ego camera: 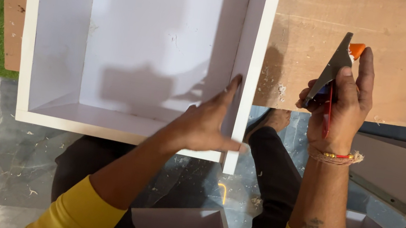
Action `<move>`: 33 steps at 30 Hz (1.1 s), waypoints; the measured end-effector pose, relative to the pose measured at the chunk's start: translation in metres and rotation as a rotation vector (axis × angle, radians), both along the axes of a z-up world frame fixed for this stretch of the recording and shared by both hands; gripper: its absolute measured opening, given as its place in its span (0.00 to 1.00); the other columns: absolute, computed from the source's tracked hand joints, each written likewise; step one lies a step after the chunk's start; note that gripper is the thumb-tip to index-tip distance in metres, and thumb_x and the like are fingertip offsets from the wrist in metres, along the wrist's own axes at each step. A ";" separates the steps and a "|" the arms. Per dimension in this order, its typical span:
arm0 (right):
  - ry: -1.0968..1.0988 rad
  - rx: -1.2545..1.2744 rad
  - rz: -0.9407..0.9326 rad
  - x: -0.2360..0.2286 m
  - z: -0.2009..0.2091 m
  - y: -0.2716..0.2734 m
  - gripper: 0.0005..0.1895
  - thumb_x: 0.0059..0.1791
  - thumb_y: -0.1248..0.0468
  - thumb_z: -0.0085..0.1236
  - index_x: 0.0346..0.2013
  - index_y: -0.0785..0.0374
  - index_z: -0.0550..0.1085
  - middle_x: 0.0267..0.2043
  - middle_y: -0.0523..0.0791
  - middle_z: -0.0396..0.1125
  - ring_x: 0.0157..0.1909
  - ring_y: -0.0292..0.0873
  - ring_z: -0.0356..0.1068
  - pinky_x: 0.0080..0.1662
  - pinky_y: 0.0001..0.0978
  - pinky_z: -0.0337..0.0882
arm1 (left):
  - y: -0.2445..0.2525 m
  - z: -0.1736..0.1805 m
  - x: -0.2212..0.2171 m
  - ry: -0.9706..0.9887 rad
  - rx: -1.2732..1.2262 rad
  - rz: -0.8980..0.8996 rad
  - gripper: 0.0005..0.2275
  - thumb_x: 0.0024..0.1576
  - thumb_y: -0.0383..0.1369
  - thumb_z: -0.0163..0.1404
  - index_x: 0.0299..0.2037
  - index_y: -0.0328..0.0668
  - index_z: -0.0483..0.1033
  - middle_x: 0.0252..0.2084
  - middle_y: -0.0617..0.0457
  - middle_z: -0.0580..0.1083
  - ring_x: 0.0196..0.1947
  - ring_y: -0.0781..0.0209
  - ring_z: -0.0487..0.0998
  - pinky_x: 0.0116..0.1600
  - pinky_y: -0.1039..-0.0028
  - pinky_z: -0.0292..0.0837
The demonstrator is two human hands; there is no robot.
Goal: The person uses a scraper tool to smooth the interior edges of a white wooden box and then aligns a metal rail against a separate white drawer panel.
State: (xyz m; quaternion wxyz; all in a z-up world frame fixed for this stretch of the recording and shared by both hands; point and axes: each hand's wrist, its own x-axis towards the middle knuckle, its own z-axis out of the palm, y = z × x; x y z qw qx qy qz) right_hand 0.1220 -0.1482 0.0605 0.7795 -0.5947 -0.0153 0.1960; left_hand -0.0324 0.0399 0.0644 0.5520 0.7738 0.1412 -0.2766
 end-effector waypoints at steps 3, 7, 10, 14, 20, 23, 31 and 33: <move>-0.006 -0.010 -0.008 0.000 -0.002 0.001 0.32 0.62 0.63 0.48 0.81 0.61 0.51 0.34 0.50 0.70 0.29 0.46 0.74 0.29 0.41 0.75 | 0.004 -0.014 0.006 -0.227 -0.013 0.127 0.55 0.51 0.49 0.62 0.75 0.35 0.28 0.77 0.30 0.39 0.76 0.34 0.44 0.74 0.47 0.45; 0.007 -0.039 -0.029 0.004 -0.003 0.002 0.32 0.62 0.65 0.47 0.81 0.62 0.52 0.35 0.48 0.70 0.29 0.45 0.74 0.29 0.40 0.76 | 0.002 -0.028 0.017 -0.244 0.053 0.273 0.44 0.57 0.51 0.54 0.75 0.35 0.42 0.75 0.31 0.53 0.73 0.36 0.58 0.73 0.50 0.58; 0.011 -0.036 -0.035 0.008 -0.001 0.005 0.32 0.62 0.65 0.46 0.81 0.62 0.52 0.34 0.48 0.70 0.28 0.45 0.74 0.29 0.40 0.76 | 0.000 -0.033 0.019 -0.254 0.011 0.331 0.40 0.60 0.51 0.48 0.76 0.36 0.44 0.76 0.31 0.54 0.72 0.36 0.61 0.71 0.52 0.62; 0.019 -0.032 -0.037 0.013 0.000 0.007 0.31 0.62 0.65 0.46 0.80 0.62 0.52 0.33 0.48 0.69 0.27 0.44 0.73 0.29 0.39 0.76 | 0.010 -0.022 0.013 -0.319 0.010 0.209 0.48 0.58 0.51 0.54 0.77 0.40 0.30 0.78 0.31 0.43 0.77 0.34 0.47 0.75 0.48 0.51; 0.027 -0.068 -0.034 0.016 -0.003 0.016 0.32 0.60 0.65 0.45 0.80 0.62 0.53 0.33 0.47 0.71 0.26 0.42 0.73 0.27 0.37 0.76 | 0.001 0.041 0.011 0.010 0.426 -0.243 0.63 0.43 0.60 0.63 0.73 0.53 0.17 0.76 0.40 0.18 0.76 0.35 0.21 0.71 0.29 0.30; 0.045 -0.088 -0.038 0.019 -0.004 0.022 0.32 0.60 0.65 0.46 0.79 0.62 0.53 0.31 0.46 0.70 0.25 0.41 0.72 0.26 0.36 0.75 | -0.003 0.044 0.007 0.025 0.516 -0.390 0.65 0.40 0.65 0.61 0.73 0.53 0.17 0.77 0.41 0.17 0.76 0.34 0.17 0.70 0.26 0.24; 0.078 -0.090 -0.054 0.025 -0.005 0.037 0.32 0.58 0.65 0.45 0.77 0.61 0.54 0.30 0.45 0.71 0.23 0.40 0.72 0.25 0.36 0.76 | 0.041 -0.025 0.065 -0.452 0.958 -0.089 0.37 0.64 0.60 0.36 0.77 0.50 0.38 0.81 0.55 0.39 0.78 0.46 0.30 0.70 0.26 0.23; 0.071 -0.100 -0.062 0.028 -0.007 0.041 0.32 0.57 0.65 0.46 0.77 0.62 0.54 0.30 0.44 0.71 0.23 0.39 0.72 0.24 0.36 0.76 | 0.060 -0.030 0.104 -0.548 0.988 -0.038 0.36 0.60 0.56 0.35 0.76 0.48 0.44 0.78 0.55 0.43 0.76 0.50 0.31 0.68 0.26 0.24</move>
